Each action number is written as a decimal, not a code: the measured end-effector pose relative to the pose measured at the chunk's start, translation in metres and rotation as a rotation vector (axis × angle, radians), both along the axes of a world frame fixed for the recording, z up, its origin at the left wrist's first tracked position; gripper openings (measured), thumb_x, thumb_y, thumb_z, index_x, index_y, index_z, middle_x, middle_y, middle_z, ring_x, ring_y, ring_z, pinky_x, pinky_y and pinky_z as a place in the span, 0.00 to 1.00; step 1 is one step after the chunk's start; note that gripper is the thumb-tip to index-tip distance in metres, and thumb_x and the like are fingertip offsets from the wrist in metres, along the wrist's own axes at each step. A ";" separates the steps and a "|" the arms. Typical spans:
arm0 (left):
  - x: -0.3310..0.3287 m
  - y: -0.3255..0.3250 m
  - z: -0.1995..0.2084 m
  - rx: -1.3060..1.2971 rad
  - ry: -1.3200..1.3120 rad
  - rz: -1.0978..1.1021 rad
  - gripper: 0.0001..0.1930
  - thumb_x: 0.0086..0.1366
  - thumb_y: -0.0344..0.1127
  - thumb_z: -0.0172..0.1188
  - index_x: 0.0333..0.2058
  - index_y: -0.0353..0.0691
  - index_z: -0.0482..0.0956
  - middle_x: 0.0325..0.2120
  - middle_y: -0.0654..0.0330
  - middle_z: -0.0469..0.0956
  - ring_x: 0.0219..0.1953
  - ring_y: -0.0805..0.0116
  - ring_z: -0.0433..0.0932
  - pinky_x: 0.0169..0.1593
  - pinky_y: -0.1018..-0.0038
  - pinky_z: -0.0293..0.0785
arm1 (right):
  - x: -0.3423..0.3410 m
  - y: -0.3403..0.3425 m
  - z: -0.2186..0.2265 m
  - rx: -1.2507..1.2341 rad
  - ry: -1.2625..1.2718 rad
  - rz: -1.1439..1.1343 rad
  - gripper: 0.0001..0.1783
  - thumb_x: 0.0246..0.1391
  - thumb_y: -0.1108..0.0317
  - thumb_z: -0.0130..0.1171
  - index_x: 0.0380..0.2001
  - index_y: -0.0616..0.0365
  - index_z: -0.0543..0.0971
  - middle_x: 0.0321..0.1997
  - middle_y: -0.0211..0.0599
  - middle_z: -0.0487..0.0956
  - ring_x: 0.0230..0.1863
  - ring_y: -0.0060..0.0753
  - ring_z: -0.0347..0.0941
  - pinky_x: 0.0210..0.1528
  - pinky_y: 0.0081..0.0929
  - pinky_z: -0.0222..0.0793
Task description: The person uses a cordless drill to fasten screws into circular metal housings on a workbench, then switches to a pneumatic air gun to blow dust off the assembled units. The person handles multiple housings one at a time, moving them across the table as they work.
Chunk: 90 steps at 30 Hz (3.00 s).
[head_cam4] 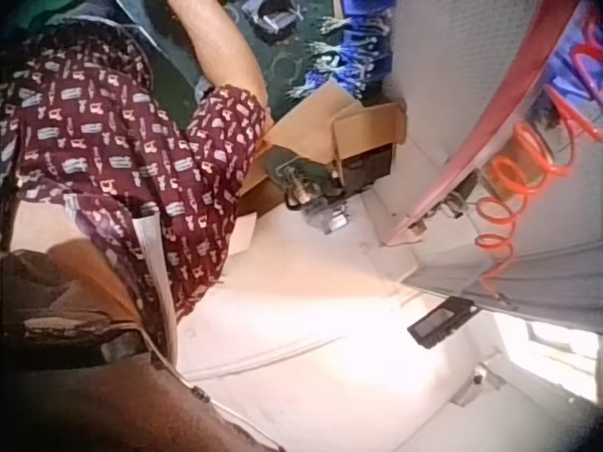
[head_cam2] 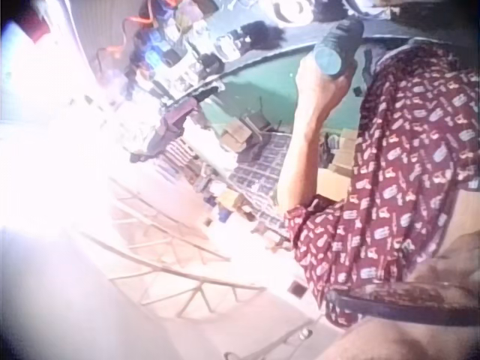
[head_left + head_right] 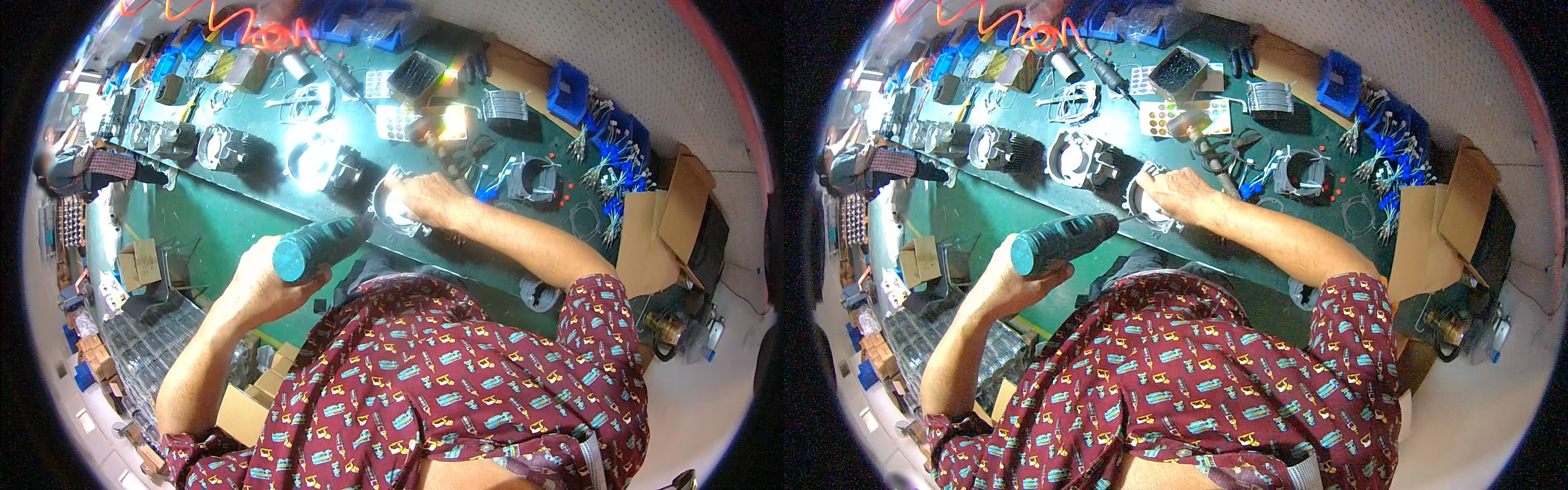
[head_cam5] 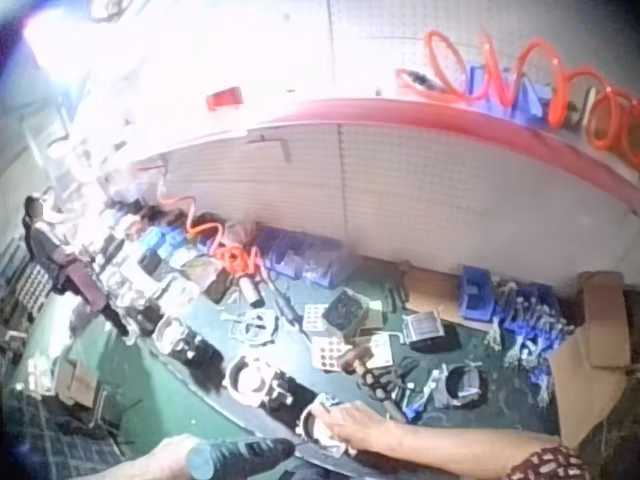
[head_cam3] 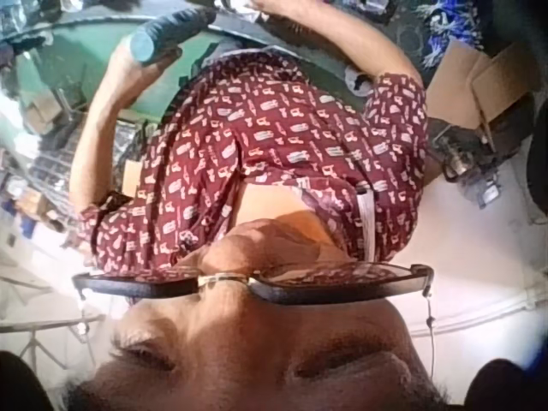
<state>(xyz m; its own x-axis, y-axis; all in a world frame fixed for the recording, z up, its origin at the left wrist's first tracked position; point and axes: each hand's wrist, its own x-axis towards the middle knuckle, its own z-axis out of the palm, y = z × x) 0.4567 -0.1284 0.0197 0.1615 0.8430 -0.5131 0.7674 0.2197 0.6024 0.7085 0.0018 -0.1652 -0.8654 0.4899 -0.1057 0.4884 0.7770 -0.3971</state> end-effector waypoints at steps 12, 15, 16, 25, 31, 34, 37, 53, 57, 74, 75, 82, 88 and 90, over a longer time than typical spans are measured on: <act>-0.014 -0.016 0.000 0.039 -0.202 0.187 0.15 0.58 0.31 0.68 0.44 0.35 0.81 0.29 0.57 0.84 0.31 0.71 0.80 0.40 0.71 0.78 | 0.006 0.000 0.004 -0.118 0.176 -0.073 0.27 0.46 0.65 0.68 0.50 0.57 0.71 0.39 0.51 0.81 0.40 0.55 0.81 0.41 0.46 0.78; -0.012 -0.015 0.015 -0.004 -0.245 0.240 0.15 0.60 0.29 0.67 0.46 0.34 0.81 0.33 0.59 0.84 0.34 0.74 0.78 0.42 0.72 0.77 | 0.011 0.001 0.007 -0.286 0.295 -0.218 0.26 0.48 0.63 0.66 0.51 0.58 0.76 0.39 0.48 0.83 0.37 0.52 0.81 0.40 0.41 0.78; -0.011 -0.016 0.021 -0.025 -0.241 0.252 0.15 0.60 0.28 0.67 0.47 0.34 0.81 0.34 0.60 0.84 0.36 0.75 0.78 0.42 0.72 0.76 | 0.012 0.000 0.009 -0.380 0.305 -0.283 0.27 0.48 0.63 0.65 0.53 0.58 0.76 0.38 0.48 0.83 0.36 0.50 0.81 0.39 0.41 0.78; -0.033 -0.050 0.001 0.020 -0.417 0.457 0.19 0.62 0.30 0.69 0.51 0.40 0.79 0.41 0.64 0.81 0.40 0.73 0.77 0.45 0.73 0.74 | 0.031 -0.013 0.031 -1.653 0.896 -0.700 0.16 0.66 0.70 0.52 0.54 0.64 0.76 0.39 0.41 0.82 0.33 0.22 0.78 0.31 0.18 0.77; -0.031 -0.052 -0.009 0.067 -0.461 0.431 0.19 0.62 0.33 0.70 0.50 0.41 0.79 0.39 0.64 0.81 0.40 0.72 0.77 0.45 0.73 0.75 | 0.036 -0.015 0.020 -1.619 0.975 -0.767 0.11 0.61 0.71 0.61 0.46 0.61 0.79 0.39 0.37 0.83 0.34 0.21 0.78 0.35 0.17 0.78; -0.033 -0.058 -0.012 0.012 -0.444 0.486 0.18 0.60 0.33 0.71 0.48 0.41 0.79 0.37 0.64 0.81 0.40 0.72 0.77 0.43 0.71 0.75 | 0.035 -0.016 0.019 -1.609 0.951 -0.737 0.09 0.61 0.71 0.62 0.44 0.60 0.79 0.37 0.36 0.83 0.31 0.18 0.77 0.32 0.15 0.75; -0.037 -0.064 -0.018 0.038 -0.482 0.478 0.17 0.60 0.33 0.71 0.47 0.42 0.80 0.37 0.65 0.80 0.38 0.73 0.77 0.42 0.72 0.75 | 0.030 -0.019 0.025 -1.489 0.889 -0.732 0.11 0.59 0.71 0.64 0.44 0.60 0.79 0.37 0.35 0.83 0.30 0.19 0.77 0.32 0.15 0.74; -0.049 -0.091 -0.060 0.132 -0.543 0.507 0.16 0.60 0.29 0.70 0.48 0.40 0.80 0.38 0.65 0.81 0.39 0.72 0.77 0.43 0.71 0.75 | -0.001 -0.022 0.030 -1.236 0.776 -0.679 0.12 0.60 0.71 0.58 0.47 0.59 0.76 0.37 0.34 0.83 0.28 0.13 0.73 0.26 0.12 0.69; -0.052 -0.094 -0.074 0.107 -0.571 0.565 0.16 0.60 0.29 0.70 0.47 0.39 0.80 0.38 0.64 0.81 0.39 0.72 0.77 0.44 0.71 0.75 | -0.005 -0.020 0.028 -1.200 0.723 -0.673 0.13 0.62 0.70 0.57 0.48 0.60 0.76 0.37 0.34 0.83 0.28 0.13 0.73 0.27 0.12 0.69; -0.052 -0.101 -0.077 0.104 -0.571 0.578 0.15 0.62 0.30 0.69 0.47 0.39 0.81 0.39 0.64 0.82 0.41 0.71 0.78 0.46 0.71 0.75 | -0.005 -0.021 0.023 -1.004 0.701 -0.654 0.16 0.59 0.74 0.58 0.51 0.64 0.78 0.38 0.34 0.83 0.36 0.21 0.80 0.37 0.20 0.78; -0.051 -0.101 -0.077 0.121 -0.556 0.571 0.15 0.62 0.30 0.69 0.47 0.40 0.81 0.39 0.64 0.82 0.41 0.71 0.78 0.45 0.71 0.75 | -0.004 -0.021 0.026 -0.943 0.651 -0.680 0.17 0.58 0.73 0.59 0.51 0.65 0.78 0.38 0.36 0.83 0.36 0.23 0.80 0.38 0.22 0.78; -0.053 -0.111 -0.089 0.153 -0.508 0.555 0.14 0.62 0.29 0.69 0.47 0.39 0.81 0.39 0.64 0.82 0.40 0.71 0.78 0.44 0.72 0.75 | 0.011 -0.017 0.015 -0.218 0.245 -0.429 0.32 0.46 0.63 0.67 0.57 0.58 0.74 0.45 0.48 0.81 0.45 0.45 0.79 0.49 0.38 0.75; -0.055 -0.114 -0.091 0.166 -0.487 0.508 0.15 0.62 0.28 0.68 0.48 0.39 0.80 0.39 0.63 0.82 0.40 0.71 0.78 0.45 0.71 0.75 | -0.002 0.003 0.017 -0.074 -0.049 -0.203 0.40 0.43 0.57 0.70 0.62 0.46 0.70 0.44 0.48 0.78 0.48 0.53 0.77 0.48 0.48 0.74; -0.056 -0.112 -0.089 0.163 -0.458 0.494 0.15 0.62 0.28 0.67 0.48 0.39 0.80 0.39 0.63 0.81 0.40 0.71 0.78 0.45 0.70 0.75 | -0.008 0.008 0.019 -0.050 -0.136 -0.138 0.40 0.42 0.57 0.72 0.61 0.45 0.71 0.43 0.46 0.78 0.48 0.53 0.77 0.47 0.47 0.75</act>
